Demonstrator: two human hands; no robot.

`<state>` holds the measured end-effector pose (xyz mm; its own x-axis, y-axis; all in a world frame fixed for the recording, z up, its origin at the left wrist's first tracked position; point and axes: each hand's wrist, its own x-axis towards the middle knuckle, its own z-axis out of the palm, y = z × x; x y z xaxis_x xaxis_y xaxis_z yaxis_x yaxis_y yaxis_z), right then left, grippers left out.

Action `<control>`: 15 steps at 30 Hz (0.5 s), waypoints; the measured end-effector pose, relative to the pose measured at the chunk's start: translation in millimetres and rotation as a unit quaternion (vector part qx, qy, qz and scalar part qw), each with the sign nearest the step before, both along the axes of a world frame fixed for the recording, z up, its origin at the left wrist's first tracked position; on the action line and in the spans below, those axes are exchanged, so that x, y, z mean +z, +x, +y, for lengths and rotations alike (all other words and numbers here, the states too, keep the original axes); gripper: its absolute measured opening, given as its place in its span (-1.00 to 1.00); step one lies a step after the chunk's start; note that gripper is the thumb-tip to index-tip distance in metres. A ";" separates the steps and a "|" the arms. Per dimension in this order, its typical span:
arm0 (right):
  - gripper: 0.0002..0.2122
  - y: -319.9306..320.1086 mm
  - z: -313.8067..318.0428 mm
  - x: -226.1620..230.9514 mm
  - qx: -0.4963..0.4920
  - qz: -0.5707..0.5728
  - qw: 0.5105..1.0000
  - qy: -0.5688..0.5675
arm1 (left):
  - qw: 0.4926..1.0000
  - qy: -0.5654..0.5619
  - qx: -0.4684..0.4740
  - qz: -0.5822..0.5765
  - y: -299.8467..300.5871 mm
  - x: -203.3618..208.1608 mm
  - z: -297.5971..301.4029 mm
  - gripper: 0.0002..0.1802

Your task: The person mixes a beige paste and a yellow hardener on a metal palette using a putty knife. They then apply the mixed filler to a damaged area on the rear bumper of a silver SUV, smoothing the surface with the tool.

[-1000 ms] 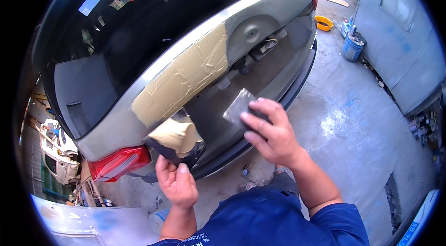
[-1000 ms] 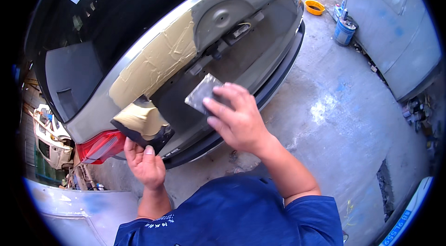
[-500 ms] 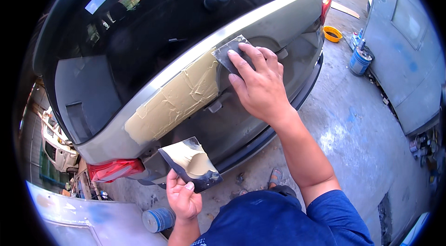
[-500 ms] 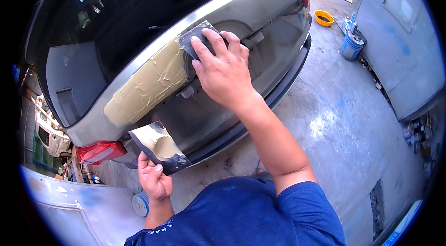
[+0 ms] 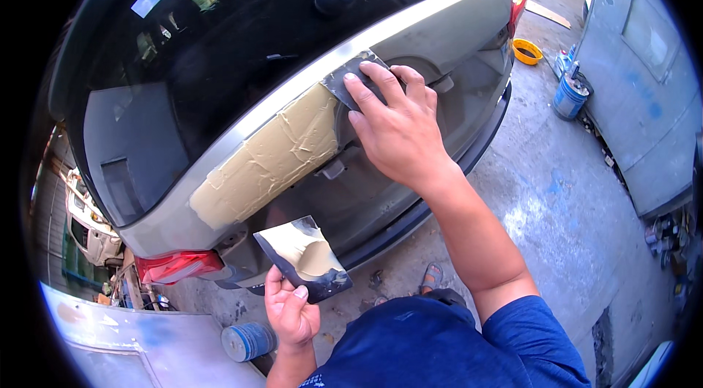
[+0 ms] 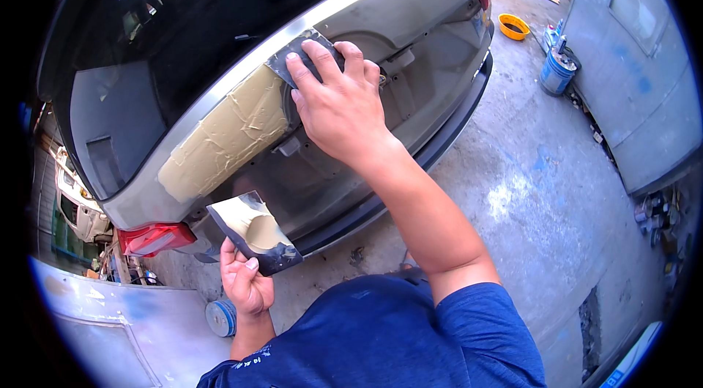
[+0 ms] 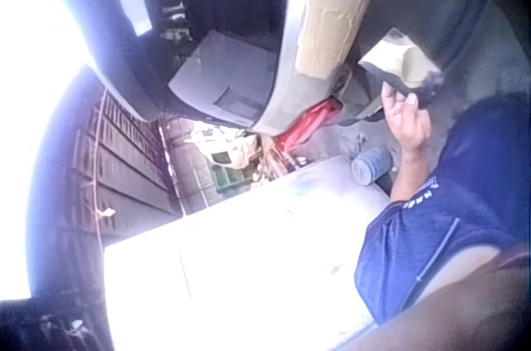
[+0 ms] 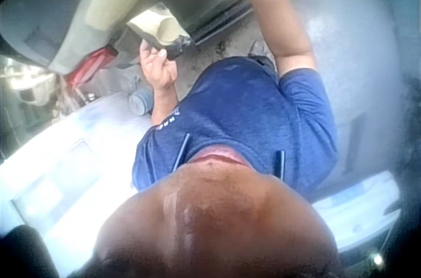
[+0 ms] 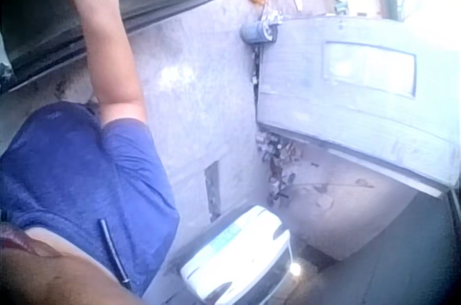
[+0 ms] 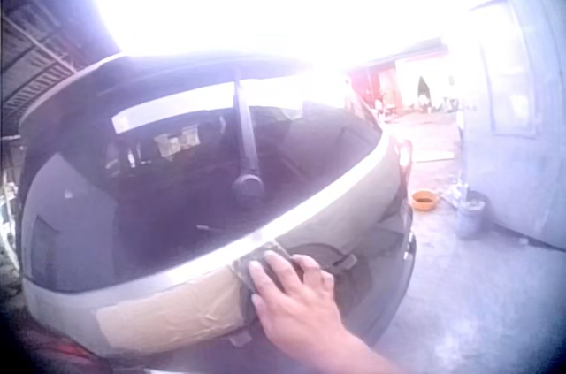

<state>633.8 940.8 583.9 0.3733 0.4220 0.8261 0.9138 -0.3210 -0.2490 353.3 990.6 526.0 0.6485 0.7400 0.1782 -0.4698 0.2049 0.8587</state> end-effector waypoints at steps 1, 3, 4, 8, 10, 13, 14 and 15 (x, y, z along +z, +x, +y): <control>-0.63 0.0 -1.1 -1.5 -0.002 -0.002 1.000 -0.002 | 1.000 -0.001 0.001 0.004 1.3 0.3 -0.1 -0.35; -0.63 0.0 -2.2 -3.6 -0.005 -0.007 1.000 -0.005 | 1.000 -0.003 0.001 0.008 1.6 0.5 -0.8 -0.35; -0.63 -0.9 -4.3 -4.9 -0.007 -0.004 1.000 -0.010 | 1.000 -0.003 0.000 0.008 0.8 0.4 -1.4 -0.35; -0.62 -3.4 -9.2 -6.2 -0.002 0.002 1.000 0.001 | 1.000 0.002 -0.002 0.005 1.1 0.1 -1.8 -0.35; -0.62 -1.7 -5.7 -5.5 0.002 0.003 1.000 0.013 | 1.000 0.000 -0.006 0.002 2.0 -0.1 -2.3 -0.35; -0.62 1.4 -0.3 -10.6 0.002 0.002 1.000 0.013 | 1.000 0.000 -0.006 0.003 2.5 -0.9 -1.4 -0.36; -0.62 1.7 -1.7 -13.5 0.001 0.001 1.000 0.011 | 1.000 0.001 -0.005 0.004 2.5 -1.0 -1.0 -0.36; -0.62 1.6 -3.3 -15.5 0.001 -0.001 1.000 0.008 | 1.000 0.001 -0.004 0.004 2.2 -1.0 -0.6 -0.36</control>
